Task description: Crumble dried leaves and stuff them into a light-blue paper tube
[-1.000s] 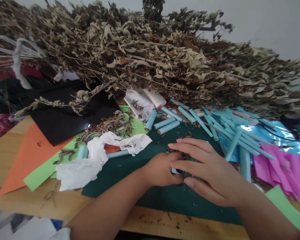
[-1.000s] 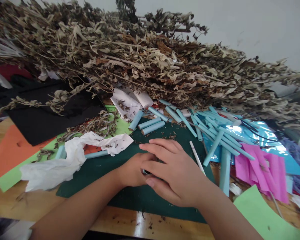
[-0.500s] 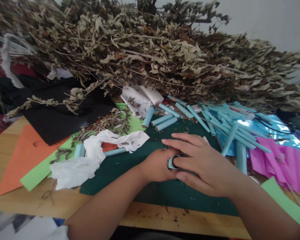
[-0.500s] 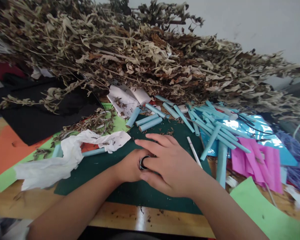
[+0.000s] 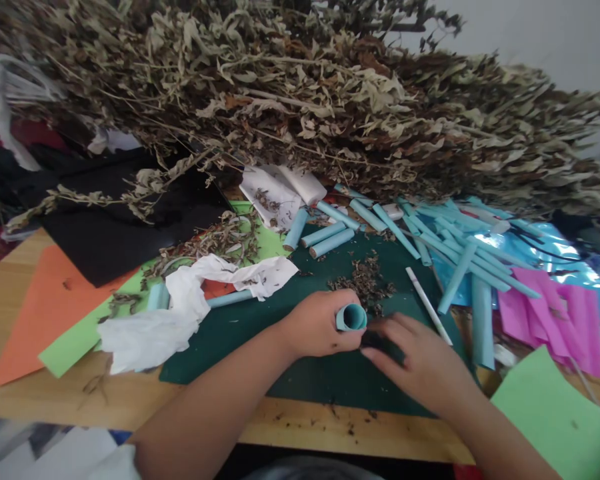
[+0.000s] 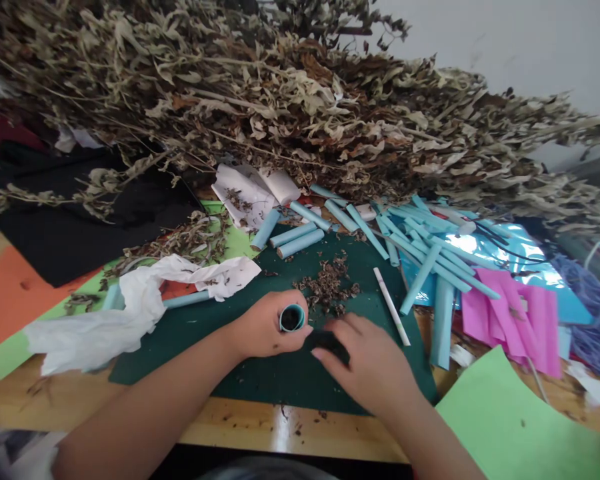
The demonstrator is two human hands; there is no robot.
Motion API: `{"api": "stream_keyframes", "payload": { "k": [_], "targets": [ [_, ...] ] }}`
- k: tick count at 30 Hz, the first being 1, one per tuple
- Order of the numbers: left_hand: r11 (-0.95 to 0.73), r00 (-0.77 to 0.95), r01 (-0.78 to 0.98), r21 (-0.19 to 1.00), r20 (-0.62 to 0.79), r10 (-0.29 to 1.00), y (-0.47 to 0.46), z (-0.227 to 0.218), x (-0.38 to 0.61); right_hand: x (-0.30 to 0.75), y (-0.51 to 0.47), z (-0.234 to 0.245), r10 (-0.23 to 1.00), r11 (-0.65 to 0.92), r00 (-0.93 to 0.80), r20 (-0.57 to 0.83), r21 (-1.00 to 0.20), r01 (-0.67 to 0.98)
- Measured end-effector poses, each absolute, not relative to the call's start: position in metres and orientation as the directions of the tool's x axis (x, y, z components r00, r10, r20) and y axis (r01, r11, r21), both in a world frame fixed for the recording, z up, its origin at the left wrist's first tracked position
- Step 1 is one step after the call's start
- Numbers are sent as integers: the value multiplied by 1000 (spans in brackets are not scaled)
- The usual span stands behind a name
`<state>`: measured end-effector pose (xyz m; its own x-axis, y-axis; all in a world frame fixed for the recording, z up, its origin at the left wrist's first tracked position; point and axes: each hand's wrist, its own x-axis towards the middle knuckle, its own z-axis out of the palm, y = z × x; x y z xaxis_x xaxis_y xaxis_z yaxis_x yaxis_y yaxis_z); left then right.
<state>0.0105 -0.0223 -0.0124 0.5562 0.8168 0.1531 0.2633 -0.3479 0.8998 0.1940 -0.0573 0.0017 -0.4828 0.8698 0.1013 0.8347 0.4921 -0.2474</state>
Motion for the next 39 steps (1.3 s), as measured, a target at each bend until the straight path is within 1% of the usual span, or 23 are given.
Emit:
{"api": "stream_keyframes", "payload": {
  "k": [1, 2, 4, 6, 8, 10, 12, 14, 15, 17, 20, 22, 24, 25, 28, 29, 31, 33, 34, 36, 39],
  "targets": [
    [-346, 556, 267, 899, 150, 818, -22, -12, 10, 191, -62, -7, 882, 466, -470, 31, -207, 860],
    [-344, 555, 273, 899, 145, 819, -22, -12, 10, 188, -66, -13, 892, 444, -452, -6, -175, 879],
    [-335, 553, 284, 898, 132, 822, -23, -11, 10, 182, -71, -20, 903, 423, -430, -19, -143, 895],
    [-330, 549, 290, 898, 126, 826, -23, -11, 10, 180, -70, -18, 896, 436, -443, -11, -154, 886],
    [-329, 543, 291, 898, 128, 830, -23, -10, 11, 182, -66, -9, 890, 448, -455, 22, -213, 868],
    [-330, 544, 293, 897, 127, 830, -23, -11, 11, 186, -60, 5, 908, 420, -401, 124, -302, 856],
    [-334, 553, 282, 899, 132, 823, -22, -12, 11, 185, -56, 20, 905, 411, -309, 292, -409, 815],
    [-349, 560, 265, 899, 151, 815, -22, -12, 11, 178, -51, 34, 852, 492, -292, 435, -470, 733],
    [-355, 558, 268, 896, 156, 815, -22, -12, 10, 173, -49, 39, 814, 553, -330, 477, -467, 690],
    [-353, 554, 295, 888, 142, 820, -21, -13, 10, 160, -45, 46, 743, 659, -453, 493, -419, 625],
    [-339, 565, 293, 894, 125, 816, -20, -12, 9, 147, -39, 50, 697, 714, -573, 430, -342, 611],
    [-345, 579, 253, 904, 144, 802, -20, -12, 9, 147, -38, 51, 697, 713, -603, 388, -294, 636],
    [-344, 576, 260, 902, 141, 805, -20, -12, 10, 151, -39, 51, 690, 719, -621, 371, -256, 646],
    [-341, 571, 275, 899, 133, 810, -20, -12, 10, 153, -41, 51, 680, 728, -625, 383, -254, 637],
    [-347, 566, 282, 894, 138, 813, -21, -13, 10, 156, -50, 49, 633, 759, -598, 492, -244, 603],
    [-361, 573, 265, 894, 155, 805, -21, -13, 10, 155, -53, 47, 623, 758, -585, 520, -216, 615],
    [-388, 586, 240, 890, 186, 788, -22, -12, 9, 150, -60, 42, 607, 746, -597, 525, -115, 656],
    [-410, 604, 227, 884, 202, 771, -22, -11, 8, 145, -64, 37, 597, 738, -638, 486, -20, 675],
    [-415, 611, 224, 882, 205, 765, -22, -10, 8, 142, -65, 35, 595, 738, -654, 468, 5, 675],
    [-415, 622, 217, 883, 203, 757, -21, -8, 8, 139, -64, 31, 597, 738, -660, 457, 12, 675],
    [-403, 625, 174, 899, 215, 750, -21, -8, 8, 138, -61, 26, 617, 733, -627, 476, -56, 678]
  ]
}}
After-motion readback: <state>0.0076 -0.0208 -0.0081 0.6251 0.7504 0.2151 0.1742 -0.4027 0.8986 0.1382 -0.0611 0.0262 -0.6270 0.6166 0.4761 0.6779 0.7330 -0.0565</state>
